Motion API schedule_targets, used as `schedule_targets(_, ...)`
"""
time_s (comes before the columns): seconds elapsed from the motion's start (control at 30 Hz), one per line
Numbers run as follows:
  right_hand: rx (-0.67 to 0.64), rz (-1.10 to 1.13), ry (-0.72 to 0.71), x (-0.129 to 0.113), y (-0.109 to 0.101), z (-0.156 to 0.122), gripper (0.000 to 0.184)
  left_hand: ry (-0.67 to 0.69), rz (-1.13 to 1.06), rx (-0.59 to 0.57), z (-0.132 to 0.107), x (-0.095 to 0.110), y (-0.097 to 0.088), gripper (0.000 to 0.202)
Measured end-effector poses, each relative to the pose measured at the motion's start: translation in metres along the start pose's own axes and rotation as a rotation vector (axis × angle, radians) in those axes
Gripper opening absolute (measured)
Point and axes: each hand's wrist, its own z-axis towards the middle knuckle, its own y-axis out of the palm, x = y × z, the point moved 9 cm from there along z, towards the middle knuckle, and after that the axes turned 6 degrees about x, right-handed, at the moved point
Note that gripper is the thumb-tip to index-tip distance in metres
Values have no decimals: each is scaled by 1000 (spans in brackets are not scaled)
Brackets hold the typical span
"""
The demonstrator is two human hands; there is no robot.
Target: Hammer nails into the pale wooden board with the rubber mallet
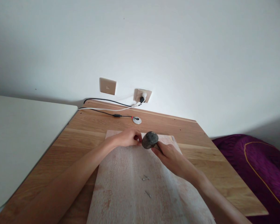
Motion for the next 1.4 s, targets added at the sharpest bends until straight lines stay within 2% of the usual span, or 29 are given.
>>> schedule_targets(0.3, 12, 20, 4, 6, 0, 1, 30, -20, 11, -5, -1, 0, 0, 6)
schedule_targets(0.43, 26, 30, 6, 2, -3, -1, 30, 7, 13, 19, -1, 2, -1, 4)
schedule_targets(0.6, -11, -62, -14, -5, 0, -6, 27, 20, -15, 28, 0, 1, 0, 5)
schedule_targets(0.77, 7, 16, -27, -8, 7, -11, 24, 8, -19, 15, 0, -2, 2, 6)
schedule_targets(0.9, 26, 89, 19, 2, 9, -21, 26, 0, 21, 15, -1, 0, 0, 5)
schedule_targets(1.03, 8, 142, 81, 22, 12, -40, 29, -35, 110, -37, -1, 6, -2, 9)
schedule_targets(1.13, 1, 139, 108, 36, 17, -52, 28, -58, 202, -58, -2, 19, -12, 17)
schedule_targets(1.23, 2, 161, 136, 45, 24, -58, 31, -15, 250, -49, -5, 45, -24, 20)
schedule_targets(1.3, 6, 191, 145, 46, 26, -59, 31, 56, 269, -90, -10, 68, -21, 16)
schedule_targets(1.4, 12, 216, 114, 43, 26, -59, 28, 121, 325, -178, -24, 93, 0, 13)
